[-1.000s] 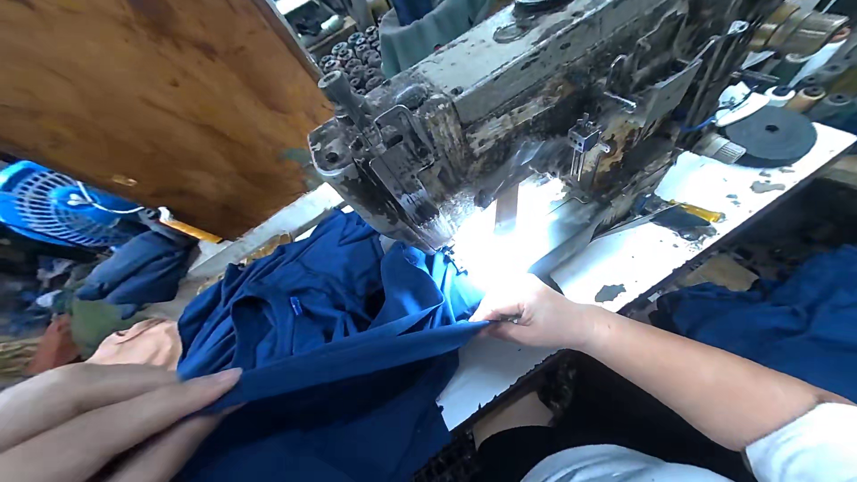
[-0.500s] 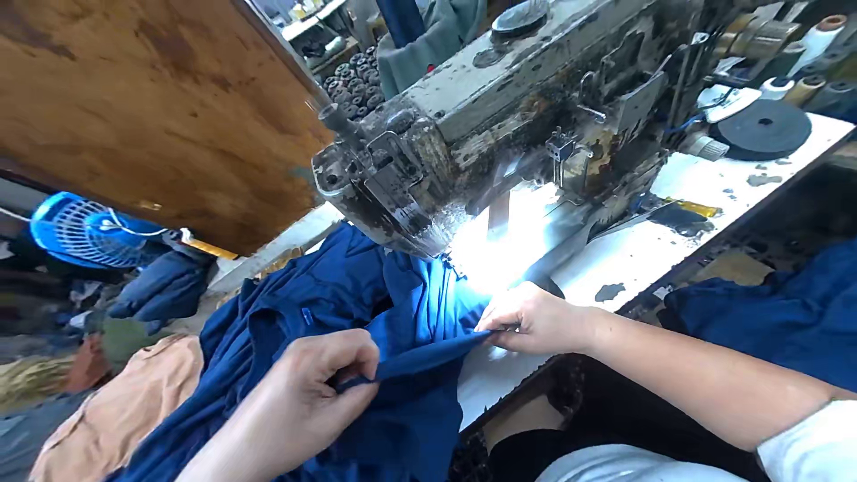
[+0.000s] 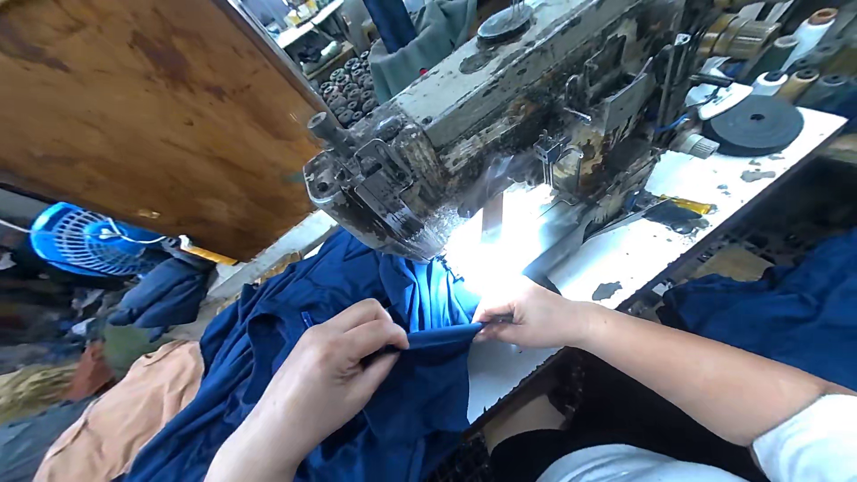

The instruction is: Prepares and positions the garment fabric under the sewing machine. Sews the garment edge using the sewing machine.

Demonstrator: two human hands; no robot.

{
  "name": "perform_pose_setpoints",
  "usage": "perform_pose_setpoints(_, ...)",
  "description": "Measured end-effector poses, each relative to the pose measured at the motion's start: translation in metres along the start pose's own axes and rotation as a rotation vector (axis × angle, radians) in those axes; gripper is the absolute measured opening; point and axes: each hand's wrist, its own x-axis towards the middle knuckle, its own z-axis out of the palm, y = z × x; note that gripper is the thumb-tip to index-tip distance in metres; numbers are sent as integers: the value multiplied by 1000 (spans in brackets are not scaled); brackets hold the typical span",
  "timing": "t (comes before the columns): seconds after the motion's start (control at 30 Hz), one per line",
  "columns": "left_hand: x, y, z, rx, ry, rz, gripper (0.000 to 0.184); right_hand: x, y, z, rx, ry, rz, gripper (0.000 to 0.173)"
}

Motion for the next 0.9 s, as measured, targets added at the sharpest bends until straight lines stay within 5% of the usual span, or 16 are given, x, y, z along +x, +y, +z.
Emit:
perform_pose_setpoints(0.2,13,-15,4,387,-125,65,24,3,0,0,20,20,12,21)
perform_pose_setpoints(0.37,6,-40,2,223,-58,-70,28,0,5,4,-12,56,-42,22)
perform_pose_setpoints(0.53,9,-14,12,-94,-39,8,13,-4,9,6,-18,70,-83,18)
perform_pose_setpoints(0.73,19,-10,11,528,-56,85,26,-3,6,5,-19,55,-45,21)
perform_pose_setpoints(0.9,13,-29,9,291,-1,0,21,-4,6,7,38,77,-12,21)
